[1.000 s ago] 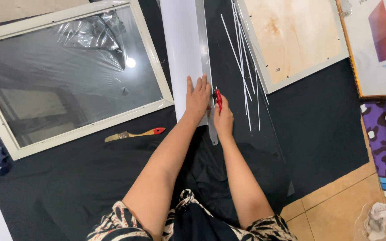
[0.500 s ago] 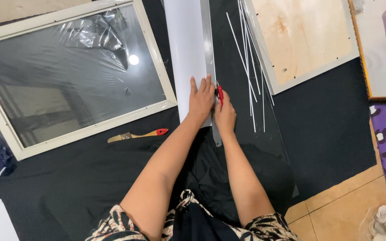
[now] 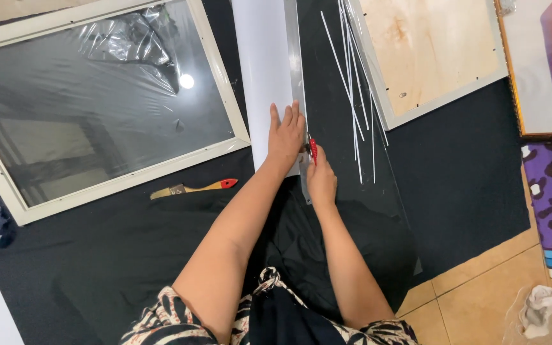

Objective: Trimming a large picture to size using a utility knife and a metal ruler on a cutting mat.

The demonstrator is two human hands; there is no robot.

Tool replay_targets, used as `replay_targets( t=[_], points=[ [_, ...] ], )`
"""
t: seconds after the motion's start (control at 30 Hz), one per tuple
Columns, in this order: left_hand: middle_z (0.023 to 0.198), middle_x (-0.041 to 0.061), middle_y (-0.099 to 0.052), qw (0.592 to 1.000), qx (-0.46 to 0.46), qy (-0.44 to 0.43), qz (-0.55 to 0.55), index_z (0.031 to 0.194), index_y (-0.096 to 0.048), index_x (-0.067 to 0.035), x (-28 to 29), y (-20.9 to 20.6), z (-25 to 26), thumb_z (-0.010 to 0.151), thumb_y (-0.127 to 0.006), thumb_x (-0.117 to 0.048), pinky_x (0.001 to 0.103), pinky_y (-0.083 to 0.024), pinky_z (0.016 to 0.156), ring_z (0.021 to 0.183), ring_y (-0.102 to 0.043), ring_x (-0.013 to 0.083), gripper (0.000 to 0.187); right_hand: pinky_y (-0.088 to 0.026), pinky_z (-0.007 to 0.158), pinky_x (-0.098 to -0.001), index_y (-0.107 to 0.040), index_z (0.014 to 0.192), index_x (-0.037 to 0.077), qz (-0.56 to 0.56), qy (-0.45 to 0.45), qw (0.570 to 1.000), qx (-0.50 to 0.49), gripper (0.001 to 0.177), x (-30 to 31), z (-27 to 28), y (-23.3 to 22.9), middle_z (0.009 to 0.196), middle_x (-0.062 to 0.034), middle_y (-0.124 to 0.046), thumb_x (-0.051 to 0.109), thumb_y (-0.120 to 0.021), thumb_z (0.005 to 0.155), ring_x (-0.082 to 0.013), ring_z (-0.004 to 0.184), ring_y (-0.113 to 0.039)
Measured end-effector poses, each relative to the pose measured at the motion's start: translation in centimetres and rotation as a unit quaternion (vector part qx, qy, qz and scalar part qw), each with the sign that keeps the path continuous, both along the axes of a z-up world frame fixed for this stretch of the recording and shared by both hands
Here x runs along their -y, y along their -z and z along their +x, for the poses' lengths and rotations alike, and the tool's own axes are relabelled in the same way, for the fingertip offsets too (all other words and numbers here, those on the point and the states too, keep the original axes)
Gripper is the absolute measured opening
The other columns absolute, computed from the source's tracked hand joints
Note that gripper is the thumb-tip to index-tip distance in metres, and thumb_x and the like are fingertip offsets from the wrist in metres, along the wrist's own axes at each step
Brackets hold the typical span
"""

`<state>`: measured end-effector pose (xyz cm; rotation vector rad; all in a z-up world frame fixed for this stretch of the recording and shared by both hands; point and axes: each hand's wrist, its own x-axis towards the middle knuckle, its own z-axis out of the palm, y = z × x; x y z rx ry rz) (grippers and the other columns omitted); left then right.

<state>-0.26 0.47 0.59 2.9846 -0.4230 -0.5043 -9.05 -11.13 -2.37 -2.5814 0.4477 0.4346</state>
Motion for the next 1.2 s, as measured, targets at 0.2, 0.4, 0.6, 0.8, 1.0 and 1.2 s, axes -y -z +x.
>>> replay_targets(
  t=[0.2,0.4,0.6,0.8,1.0,1.2],
  points=[
    [0.166,0.014,-0.032,0.999,-0.034,0.012,0.018,0.153,-0.04,-0.01,0.4,1.4,0.5,0.091,-0.076,-0.041,0.067,0.002,0.123,0.152,-0.029,0.0261,0.078,-0.055,0.095,-0.058,-0.044,0.151,0.023,-0.008,-0.005,0.999,-0.036,0.044,0.8,-3.9,-1.2,0.13,-0.0239,-0.066,0.022,-0.045,0.107,-0.0462,0.112,-0.067],
    [0.166,0.015,-0.031,0.999,-0.035,0.012,0.02,0.153,-0.038,-0.009,0.4,1.0,0.5,0.089,-0.078,-0.042,0.068,0.005,0.123,0.152,-0.028,0.0271,0.083,-0.056,0.094,-0.0573,-0.043,0.151,0.025,-0.029,-0.01,0.998,-0.058,0.044,1.5,-6.4,-1.1,0.13,-0.0209,-0.066,0.025,-0.043,0.107,-0.0451,0.11,-0.068],
    [0.166,0.013,-0.034,1.0,-0.018,0.005,0.025,0.152,-0.04,-0.009,1.3,4.1,0.8,0.102,-0.064,-0.028,0.066,0.002,0.124,0.151,-0.03,0.0247,0.058,-0.055,0.094,-0.0594,-0.041,0.151,0.025,-0.04,-0.013,0.994,-0.097,0.044,1.9,-8.2,-1.7,0.13,-0.0193,-0.065,0.027,-0.039,0.107,-0.0477,0.109,-0.068],
    [0.166,0.012,-0.033,0.999,-0.02,0.002,0.027,0.151,-0.041,-0.01,1.0,2.6,0.4,0.104,-0.059,-0.024,0.066,0.003,0.123,0.151,-0.029,0.0243,0.052,-0.054,0.096,-0.0588,-0.04,0.151,0.029,-0.077,-0.034,0.983,-0.16,0.045,2.2,-9.2,-3.4,0.133,-0.0153,-0.063,0.029,-0.038,0.106,-0.0468,0.11,-0.068],
    [0.167,0.015,-0.03,1.0,-0.022,0.016,0.015,0.151,-0.038,-0.009,0.1,0.7,0.1,0.095,-0.071,-0.039,0.069,0.004,0.123,0.152,-0.027,0.0269,0.071,-0.056,0.092,-0.0557,-0.05,0.146,0.03,-0.067,0.014,0.989,-0.129,0.045,4.8,-5.2,-4.6,0.124,-0.0153,-0.069,0.033,-0.047,0.102,-0.0455,0.107,-0.07],
    [0.164,0.014,-0.036,0.999,-0.017,0.018,0.021,0.15,-0.044,-0.009,0.1,0.2,0.2,0.094,-0.073,-0.039,0.066,0.001,0.123,0.15,-0.032,0.0257,0.069,-0.057,0.093,-0.049,-0.032,0.155,0.006,0.124,0.116,0.979,0.115,0.083,0.5,3.9,-1.2,0.129,-0.0309,-0.057,0.004,-0.078,0.086,-0.0458,0.113,-0.065]
  ],
)
